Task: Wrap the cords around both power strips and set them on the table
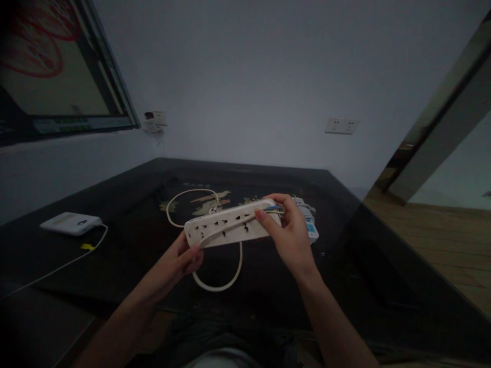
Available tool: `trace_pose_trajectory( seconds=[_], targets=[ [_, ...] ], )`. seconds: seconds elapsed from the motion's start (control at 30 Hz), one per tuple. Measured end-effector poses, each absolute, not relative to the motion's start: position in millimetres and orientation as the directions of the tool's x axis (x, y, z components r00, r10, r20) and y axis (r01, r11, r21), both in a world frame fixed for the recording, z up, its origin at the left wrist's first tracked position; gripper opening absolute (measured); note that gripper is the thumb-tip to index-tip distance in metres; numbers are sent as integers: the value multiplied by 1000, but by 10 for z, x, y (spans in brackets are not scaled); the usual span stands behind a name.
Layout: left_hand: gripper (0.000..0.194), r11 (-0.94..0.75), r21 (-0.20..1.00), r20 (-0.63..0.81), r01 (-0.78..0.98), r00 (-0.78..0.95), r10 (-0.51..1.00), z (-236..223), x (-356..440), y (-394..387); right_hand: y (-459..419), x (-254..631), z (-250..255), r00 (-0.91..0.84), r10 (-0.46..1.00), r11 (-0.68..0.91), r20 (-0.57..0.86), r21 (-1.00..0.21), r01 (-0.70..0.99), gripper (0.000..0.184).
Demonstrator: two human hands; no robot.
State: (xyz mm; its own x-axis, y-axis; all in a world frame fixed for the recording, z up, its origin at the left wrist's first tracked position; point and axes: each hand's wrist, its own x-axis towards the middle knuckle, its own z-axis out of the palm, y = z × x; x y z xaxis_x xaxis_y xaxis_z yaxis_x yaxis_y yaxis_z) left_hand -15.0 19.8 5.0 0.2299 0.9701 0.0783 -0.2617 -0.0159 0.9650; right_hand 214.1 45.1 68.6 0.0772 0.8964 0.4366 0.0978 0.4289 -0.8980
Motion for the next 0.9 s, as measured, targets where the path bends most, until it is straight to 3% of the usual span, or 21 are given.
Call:
trace_pose_trajectory(
  seconds=[0.27,0.47,0.6,0.77,0.9],
  targets=[
    [42,-150,980,161,-129,74,984,268,-159,429,507,2129,597,79,889,447,451,-892,63,40],
    [38,-155,983,165,-98,109,980,304,-162,493,539,2189,552,51,924,382,380,-924,-35,44],
    [31,-176,982,183,-74,112,977,307,-174,506,558,2238,545,25,940,340,340,-940,-5,36],
    [31,-211,978,210,-9,85,974,308,-170,511,609,2431,672,-232,906,406,354,-882,240,32],
    [33,-220,973,214,69,81,973,289,-136,487,681,2516,858,-489,827,525,276,-687,502,33]
  ],
)
